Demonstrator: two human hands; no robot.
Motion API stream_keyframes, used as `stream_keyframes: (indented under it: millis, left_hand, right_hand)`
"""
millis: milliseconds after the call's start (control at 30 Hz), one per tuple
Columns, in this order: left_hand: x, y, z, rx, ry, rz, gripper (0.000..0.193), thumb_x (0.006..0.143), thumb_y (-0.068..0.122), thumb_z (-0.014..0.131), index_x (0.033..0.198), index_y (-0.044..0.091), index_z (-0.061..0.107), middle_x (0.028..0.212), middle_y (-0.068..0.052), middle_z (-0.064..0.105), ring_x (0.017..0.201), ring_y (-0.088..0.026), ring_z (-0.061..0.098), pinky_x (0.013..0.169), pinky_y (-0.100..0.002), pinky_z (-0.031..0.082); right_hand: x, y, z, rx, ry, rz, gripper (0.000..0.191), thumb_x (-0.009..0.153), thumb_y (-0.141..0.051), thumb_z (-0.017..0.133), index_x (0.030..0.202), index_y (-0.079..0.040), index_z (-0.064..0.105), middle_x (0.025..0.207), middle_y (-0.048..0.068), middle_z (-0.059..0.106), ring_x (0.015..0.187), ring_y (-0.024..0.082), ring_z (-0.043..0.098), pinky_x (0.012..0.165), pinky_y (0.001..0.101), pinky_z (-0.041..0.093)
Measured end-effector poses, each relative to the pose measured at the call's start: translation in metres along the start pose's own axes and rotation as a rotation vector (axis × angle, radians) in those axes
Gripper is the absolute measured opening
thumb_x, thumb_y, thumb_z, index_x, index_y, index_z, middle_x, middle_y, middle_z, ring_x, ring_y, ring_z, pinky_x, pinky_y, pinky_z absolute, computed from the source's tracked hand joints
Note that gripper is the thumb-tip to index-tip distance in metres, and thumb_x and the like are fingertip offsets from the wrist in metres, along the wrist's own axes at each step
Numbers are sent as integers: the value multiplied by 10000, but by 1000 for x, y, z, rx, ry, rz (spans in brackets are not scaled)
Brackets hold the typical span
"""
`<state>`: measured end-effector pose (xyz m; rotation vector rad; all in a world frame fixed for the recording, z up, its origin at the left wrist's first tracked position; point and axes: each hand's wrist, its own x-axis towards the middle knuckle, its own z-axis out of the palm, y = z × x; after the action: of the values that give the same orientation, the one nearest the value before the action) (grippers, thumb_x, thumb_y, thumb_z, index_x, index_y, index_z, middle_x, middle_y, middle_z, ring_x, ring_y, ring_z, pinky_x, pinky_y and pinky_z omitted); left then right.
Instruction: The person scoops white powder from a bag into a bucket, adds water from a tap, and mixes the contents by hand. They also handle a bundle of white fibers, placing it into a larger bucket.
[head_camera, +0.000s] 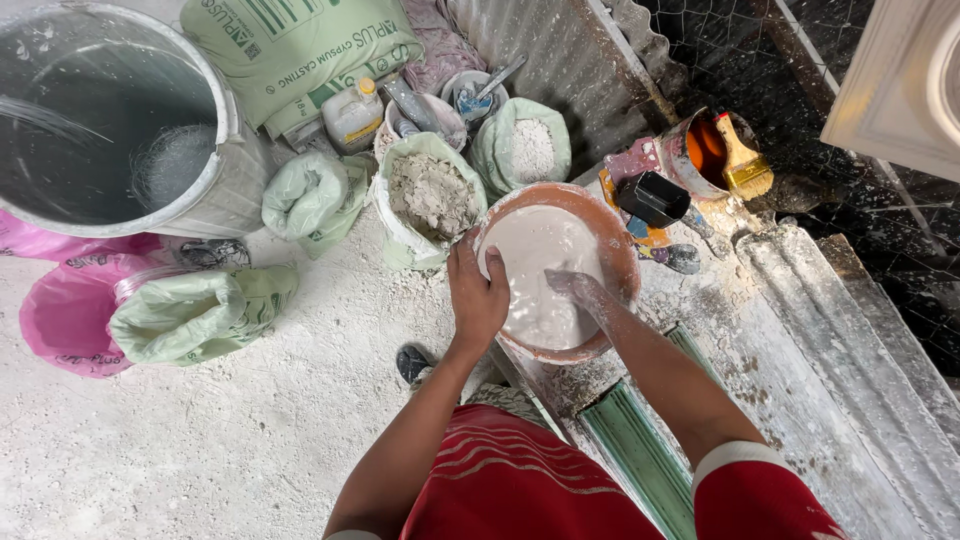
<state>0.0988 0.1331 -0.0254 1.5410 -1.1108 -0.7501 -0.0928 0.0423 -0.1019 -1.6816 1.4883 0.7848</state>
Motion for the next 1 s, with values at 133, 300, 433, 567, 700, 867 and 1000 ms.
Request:
stream_keyframes:
  millis: [133,300,433,567,700,867,1000]
  left_hand:
    - [0,0,0,-16,-14,-18,429,1053,204,492,1395,-56,490,1315,-305,540,1236,-462,534,1070,-525,426]
    - [0,0,-1,0,-29,-25,446,1042,196,494,1404,-65,481,1325,-315,528,1250,-472,523,1087,-528,412]
    - [0,-2,-2,1,-56,-20,460,1049,197,493,1422,-69,455,1345,-332,497,1276,-485,496,1083,-535,402]
    - [0,-3,-3,13,-63,-10,468,1042,197,496,1432,-59,456,1344,-326,500,1269,-484,505,1095,-546,401]
    - [0,-2,-3,5,-73,-28,481,1034,194,501,1438,-58,437,1342,-323,490,1257,-483,506,1079,-549,407]
    - [1,0,-3,-13,-94,-37,489,1033,187,507,1445,-60,417,1350,-328,472,1264,-480,497,1076,-546,409]
    - [1,1,-4,-3,-92,-33,492,1025,182,514,1442,-61,421,1345,-323,480,1264,-478,494,1076,-543,406]
  right_hand:
    - [-2,-5,2,89,-25,-45,506,896,-253,685,1264,64,544,1086,201,663,884,274,700,737,410,610]
    - [-14,-6,-6,525,-33,-189,550,891,-263,701,1290,72,526,1108,203,653,888,268,693,733,404,612]
    - [-14,-3,-13,929,-28,-317,587,886,-272,715,1312,78,511,1125,204,646,891,263,688,729,400,614]
    - [-12,1,-18,1179,-64,-401,624,881,-280,728,1333,84,497,1143,204,639,894,259,682,725,395,616]
    - [-15,-4,-18,1165,-54,-546,645,886,-189,770,1352,135,464,1156,221,611,931,236,673,794,379,647]
    - [-20,-41,-12,401,53,-172,408,953,-336,595,1112,38,628,947,180,662,748,221,632,630,364,570]
    - [-7,-62,6,270,-52,36,365,979,-372,521,1018,-27,633,865,122,693,758,279,718,703,413,628]
